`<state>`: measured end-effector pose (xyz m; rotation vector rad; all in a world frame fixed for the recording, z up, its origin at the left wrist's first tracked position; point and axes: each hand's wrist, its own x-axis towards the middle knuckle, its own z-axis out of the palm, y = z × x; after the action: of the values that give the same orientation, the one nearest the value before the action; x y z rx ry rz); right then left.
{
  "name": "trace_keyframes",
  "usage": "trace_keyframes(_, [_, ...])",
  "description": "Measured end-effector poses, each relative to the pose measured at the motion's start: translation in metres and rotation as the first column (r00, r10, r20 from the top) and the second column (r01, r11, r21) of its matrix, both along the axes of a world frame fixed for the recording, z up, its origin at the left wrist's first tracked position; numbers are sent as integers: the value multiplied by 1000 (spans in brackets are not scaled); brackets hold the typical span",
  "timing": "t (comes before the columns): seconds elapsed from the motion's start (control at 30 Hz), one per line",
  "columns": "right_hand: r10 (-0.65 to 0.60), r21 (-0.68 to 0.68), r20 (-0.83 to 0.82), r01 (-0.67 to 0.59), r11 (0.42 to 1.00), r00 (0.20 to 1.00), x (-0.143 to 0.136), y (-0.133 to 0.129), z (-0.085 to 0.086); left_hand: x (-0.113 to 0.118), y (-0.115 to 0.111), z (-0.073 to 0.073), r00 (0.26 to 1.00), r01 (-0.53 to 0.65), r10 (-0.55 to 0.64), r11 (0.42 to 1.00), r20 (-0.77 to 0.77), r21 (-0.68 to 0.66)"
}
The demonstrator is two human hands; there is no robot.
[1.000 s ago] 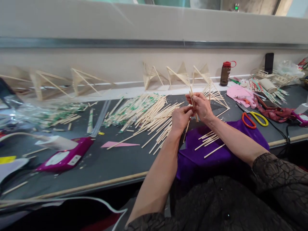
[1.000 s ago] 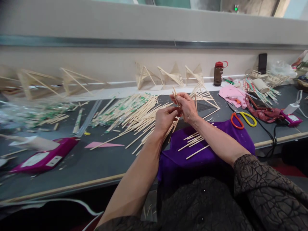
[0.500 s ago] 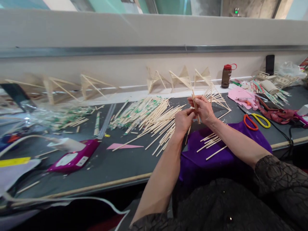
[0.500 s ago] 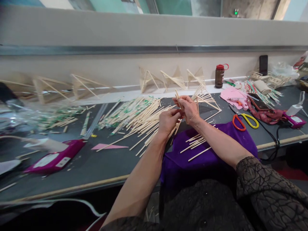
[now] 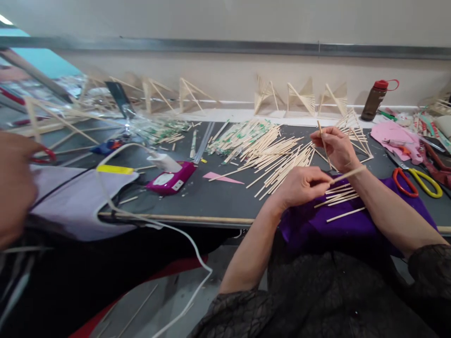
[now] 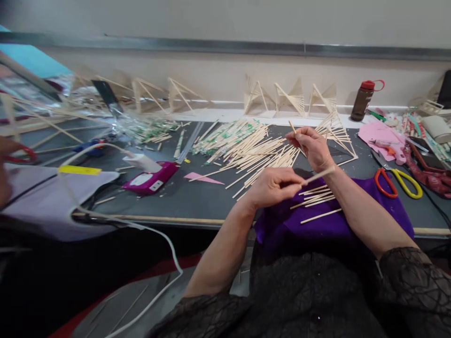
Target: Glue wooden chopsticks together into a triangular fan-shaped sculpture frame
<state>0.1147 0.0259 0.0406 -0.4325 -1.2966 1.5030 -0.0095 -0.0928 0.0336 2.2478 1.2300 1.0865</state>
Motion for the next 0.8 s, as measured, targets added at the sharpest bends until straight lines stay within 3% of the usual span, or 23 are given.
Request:
trace_keyframes(0.07, [69, -18, 68, -68, 998, 995, 4, 2, -1, -4, -7, -3, 956, 19, -33, 998, -292, -52])
trace_keyframes(0.17, [129, -9, 139, -129, 992, 982, 10, 3, 3, 1, -7, -8, 801, -78, 43, 996, -598, -33])
trace_keyframes(0.27, [135, 59, 159, -146, 988, 978, 15, -2, 13, 16, -1, -11, 736, -138, 93, 990, -671, -13])
trace_keyframes(0.4, [164, 115, 179, -187, 976, 970, 16, -13, 21, 37, 5, -13, 729, -194, 141, 981, -670, -5])
trace_keyframes(0.5, [191, 144, 225, -226, 963, 955, 15, -15, 17, 38, 3, -10, 738, -207, 150, 978, -657, -8])
trace_keyframes(0.57, [199, 156, 249, -242, 958, 948, 14, -13, 11, 27, 1, -5, 753, -252, 182, 967, -632, -23])
trace_keyframes(0.63, [202, 164, 259, -250, 954, 944, 12, -10, 7, 7, 0, 1, 740, -381, 285, 924, -610, -30])
trace_keyframes(0.73, [197, 184, 275, -253, 950, 941, 11, -8, 4, -34, 7, 5, 612, -594, 471, 804, -635, 24])
trace_keyframes(0.8, [184, 197, 298, -249, 948, 937, 10, -9, 4, -60, 16, 2, 529, -682, 531, 730, -662, 40])
